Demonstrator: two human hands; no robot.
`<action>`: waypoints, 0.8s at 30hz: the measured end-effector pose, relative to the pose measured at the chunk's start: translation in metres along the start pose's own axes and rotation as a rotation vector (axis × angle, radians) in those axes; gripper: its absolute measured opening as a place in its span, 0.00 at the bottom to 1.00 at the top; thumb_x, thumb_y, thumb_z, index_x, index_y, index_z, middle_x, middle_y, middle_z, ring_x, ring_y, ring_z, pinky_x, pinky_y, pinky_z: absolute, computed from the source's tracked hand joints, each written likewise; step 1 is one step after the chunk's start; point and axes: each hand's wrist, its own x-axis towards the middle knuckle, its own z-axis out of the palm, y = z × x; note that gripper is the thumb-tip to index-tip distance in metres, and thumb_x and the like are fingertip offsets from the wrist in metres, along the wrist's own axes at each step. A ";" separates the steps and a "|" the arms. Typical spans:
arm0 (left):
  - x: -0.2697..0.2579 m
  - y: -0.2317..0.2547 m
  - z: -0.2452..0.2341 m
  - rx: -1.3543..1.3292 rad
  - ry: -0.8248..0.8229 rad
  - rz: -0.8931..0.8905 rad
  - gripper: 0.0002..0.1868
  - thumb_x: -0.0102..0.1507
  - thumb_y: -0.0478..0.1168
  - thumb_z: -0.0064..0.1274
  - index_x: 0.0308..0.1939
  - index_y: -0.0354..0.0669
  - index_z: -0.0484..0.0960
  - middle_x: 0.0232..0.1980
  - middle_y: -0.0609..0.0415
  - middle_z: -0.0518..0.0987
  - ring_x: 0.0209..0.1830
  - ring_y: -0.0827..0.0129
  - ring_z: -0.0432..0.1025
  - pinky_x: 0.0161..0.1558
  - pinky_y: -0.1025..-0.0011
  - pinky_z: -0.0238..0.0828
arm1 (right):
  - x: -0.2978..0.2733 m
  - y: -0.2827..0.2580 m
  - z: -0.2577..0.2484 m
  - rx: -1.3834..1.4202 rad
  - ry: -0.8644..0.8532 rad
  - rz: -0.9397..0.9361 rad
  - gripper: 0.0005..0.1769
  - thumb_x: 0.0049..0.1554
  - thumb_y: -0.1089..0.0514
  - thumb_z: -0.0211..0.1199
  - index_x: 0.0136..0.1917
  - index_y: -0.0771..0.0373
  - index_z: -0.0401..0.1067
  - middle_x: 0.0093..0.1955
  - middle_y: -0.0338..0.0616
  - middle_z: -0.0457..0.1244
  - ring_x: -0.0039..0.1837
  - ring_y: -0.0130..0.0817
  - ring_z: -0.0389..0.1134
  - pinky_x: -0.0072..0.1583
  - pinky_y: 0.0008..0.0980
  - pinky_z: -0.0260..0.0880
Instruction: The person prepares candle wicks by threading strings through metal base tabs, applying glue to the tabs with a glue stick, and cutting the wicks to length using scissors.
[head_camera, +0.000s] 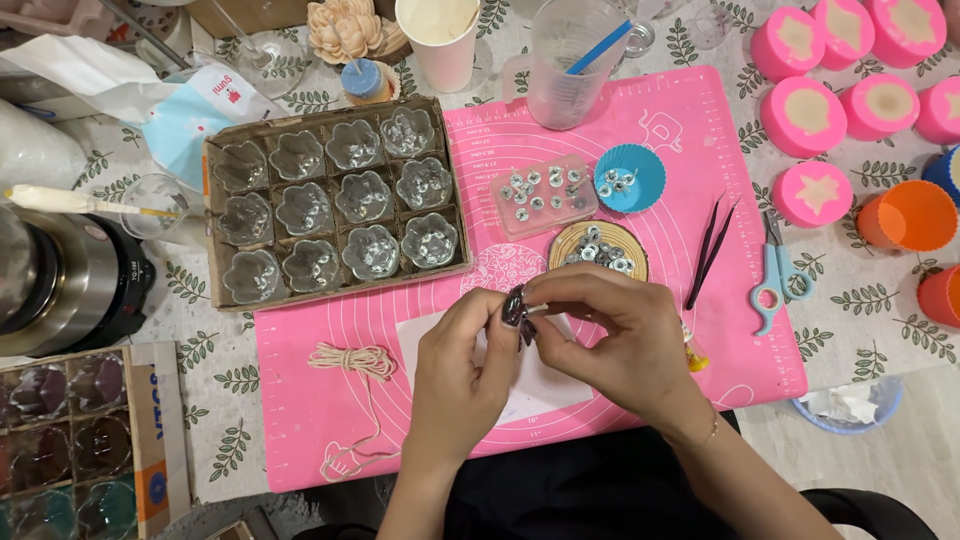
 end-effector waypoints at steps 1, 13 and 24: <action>-0.001 -0.001 0.001 -0.017 0.017 -0.002 0.09 0.72 0.38 0.47 0.42 0.36 0.78 0.31 0.59 0.74 0.24 0.83 0.68 0.22 0.81 0.68 | 0.000 0.000 0.000 0.001 0.001 0.000 0.14 0.49 0.70 0.70 0.50 0.68 0.79 0.51 0.42 0.73 0.51 0.26 0.76 0.54 0.25 0.79; -0.004 -0.006 0.006 -0.045 0.085 -0.009 0.09 0.71 0.37 0.49 0.37 0.36 0.75 0.29 0.60 0.76 0.24 0.85 0.68 0.22 0.82 0.65 | -0.005 0.003 0.000 0.276 -0.027 -0.008 0.15 0.51 0.75 0.64 0.53 0.72 0.75 0.55 0.49 0.70 0.59 0.31 0.73 0.65 0.33 0.78; 0.000 -0.003 0.011 -0.002 0.138 -0.019 0.08 0.69 0.37 0.50 0.37 0.37 0.77 0.30 0.58 0.79 0.23 0.81 0.72 0.23 0.78 0.67 | -0.001 0.001 -0.007 0.334 -0.041 -0.064 0.20 0.53 0.75 0.62 0.59 0.71 0.70 0.62 0.49 0.65 0.67 0.34 0.70 0.68 0.36 0.72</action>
